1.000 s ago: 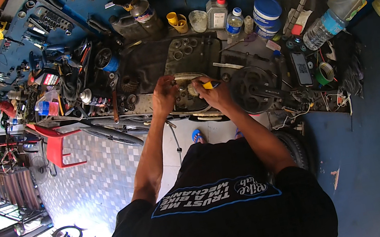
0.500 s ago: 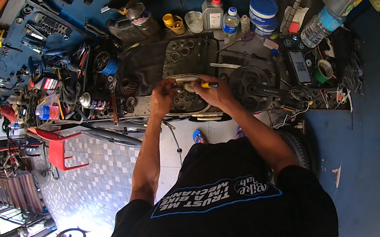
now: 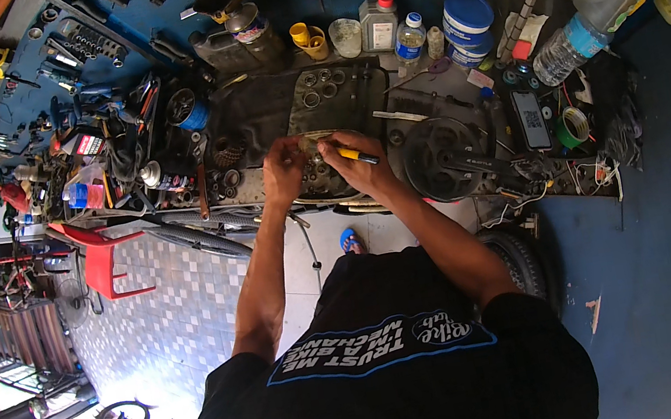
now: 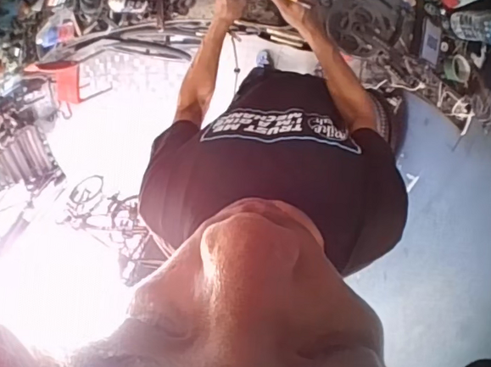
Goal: The person repeatedly scrubs small mechanical parts in a metal tray using a yellow-handled brush. They pick up each part, scrub it, and place it back in the tray. The person occasionally moves to the side to spray a part with a hose before returning to scrub it.
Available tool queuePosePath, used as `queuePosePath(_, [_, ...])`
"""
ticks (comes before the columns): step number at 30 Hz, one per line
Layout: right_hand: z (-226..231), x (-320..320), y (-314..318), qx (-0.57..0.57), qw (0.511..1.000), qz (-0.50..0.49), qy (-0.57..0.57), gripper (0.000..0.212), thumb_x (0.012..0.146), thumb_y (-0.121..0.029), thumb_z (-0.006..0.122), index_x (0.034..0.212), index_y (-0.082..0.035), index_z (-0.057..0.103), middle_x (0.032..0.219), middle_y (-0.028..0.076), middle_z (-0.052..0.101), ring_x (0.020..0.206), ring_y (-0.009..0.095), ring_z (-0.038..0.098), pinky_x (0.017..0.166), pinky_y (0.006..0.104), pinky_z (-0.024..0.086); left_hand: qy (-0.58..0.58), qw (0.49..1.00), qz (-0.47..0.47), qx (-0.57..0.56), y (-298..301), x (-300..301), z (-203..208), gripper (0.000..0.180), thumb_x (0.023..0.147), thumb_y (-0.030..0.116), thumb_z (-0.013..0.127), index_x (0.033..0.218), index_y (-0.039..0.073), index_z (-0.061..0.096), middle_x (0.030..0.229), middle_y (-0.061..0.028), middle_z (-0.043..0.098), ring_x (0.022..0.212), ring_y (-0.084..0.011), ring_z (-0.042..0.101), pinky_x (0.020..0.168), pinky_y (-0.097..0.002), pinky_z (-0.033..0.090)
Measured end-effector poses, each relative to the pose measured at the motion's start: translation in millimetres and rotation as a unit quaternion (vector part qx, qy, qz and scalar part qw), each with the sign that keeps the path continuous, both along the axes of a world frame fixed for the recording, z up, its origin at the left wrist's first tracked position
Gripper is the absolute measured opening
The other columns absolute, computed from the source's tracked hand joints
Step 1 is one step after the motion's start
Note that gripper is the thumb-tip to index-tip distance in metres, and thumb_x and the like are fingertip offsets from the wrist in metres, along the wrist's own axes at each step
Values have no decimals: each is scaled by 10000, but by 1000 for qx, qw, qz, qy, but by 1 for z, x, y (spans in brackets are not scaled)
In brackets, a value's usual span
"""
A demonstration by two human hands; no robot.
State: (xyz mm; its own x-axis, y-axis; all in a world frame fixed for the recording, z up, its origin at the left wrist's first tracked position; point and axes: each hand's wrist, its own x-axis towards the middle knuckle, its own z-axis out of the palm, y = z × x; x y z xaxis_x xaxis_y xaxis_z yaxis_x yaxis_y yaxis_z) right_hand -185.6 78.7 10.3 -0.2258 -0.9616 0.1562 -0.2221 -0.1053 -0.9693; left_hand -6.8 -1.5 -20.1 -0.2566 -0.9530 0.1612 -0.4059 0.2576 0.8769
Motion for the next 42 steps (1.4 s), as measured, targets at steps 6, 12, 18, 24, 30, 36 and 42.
queuePosePath(6, [-10,-8,1,15,999,13,33,290,1009,-319,714,1064,-35,734,866,96,730,789,165,696,712,306,528,16,999,-25,30,-5,11,-19,319,877,2,739,1189,39,679,962,-62,717,811,-129,645,734,-306,530])
queuePosePath(12, [-28,-22,4,76,995,2,62,284,999,-330,726,1094,-64,747,886,90,750,806,164,710,728,296,533,148,968,-22,200,4,-3,0,343,900,10,738,1234,35,659,1097,-78,698,835,-122,689,630,-278,544])
queuePosePath(18, [-48,-24,13,52,996,13,77,275,993,-326,726,1091,-69,746,847,57,749,754,157,707,701,306,549,4,999,-26,45,0,4,-11,341,936,33,689,1276,32,651,1063,-84,697,781,-111,689,650,-288,547])
queuePosePath(24, [-37,-32,22,20,959,72,273,390,827,-467,817,999,-126,741,790,139,732,757,348,737,640,435,556,20,998,-32,60,1,12,-21,345,919,37,685,1264,40,692,883,-41,712,757,-121,664,731,-302,544])
queuePosePath(30, [-19,-21,3,85,983,-27,161,402,940,-463,740,993,-64,733,833,142,737,793,302,744,674,379,552,-15,1000,-5,16,7,8,-21,256,884,51,718,1137,15,736,920,-106,749,752,-146,673,754,-315,546])
queuePosePath(36, [0,2,1,8,998,-29,64,334,1007,-362,707,1006,-28,719,851,107,724,790,192,714,695,306,532,-34,999,29,30,4,-2,-9,351,851,65,759,1200,32,744,1049,-149,782,830,-190,740,749,-345,567])
queuePosePath(42, [22,3,5,67,995,11,79,352,1016,-393,682,1054,-46,721,901,153,718,814,293,720,719,369,540,-5,1000,17,-13,2,11,-12,344,836,74,776,1176,29,747,1026,-154,780,862,-210,752,767,-343,569])
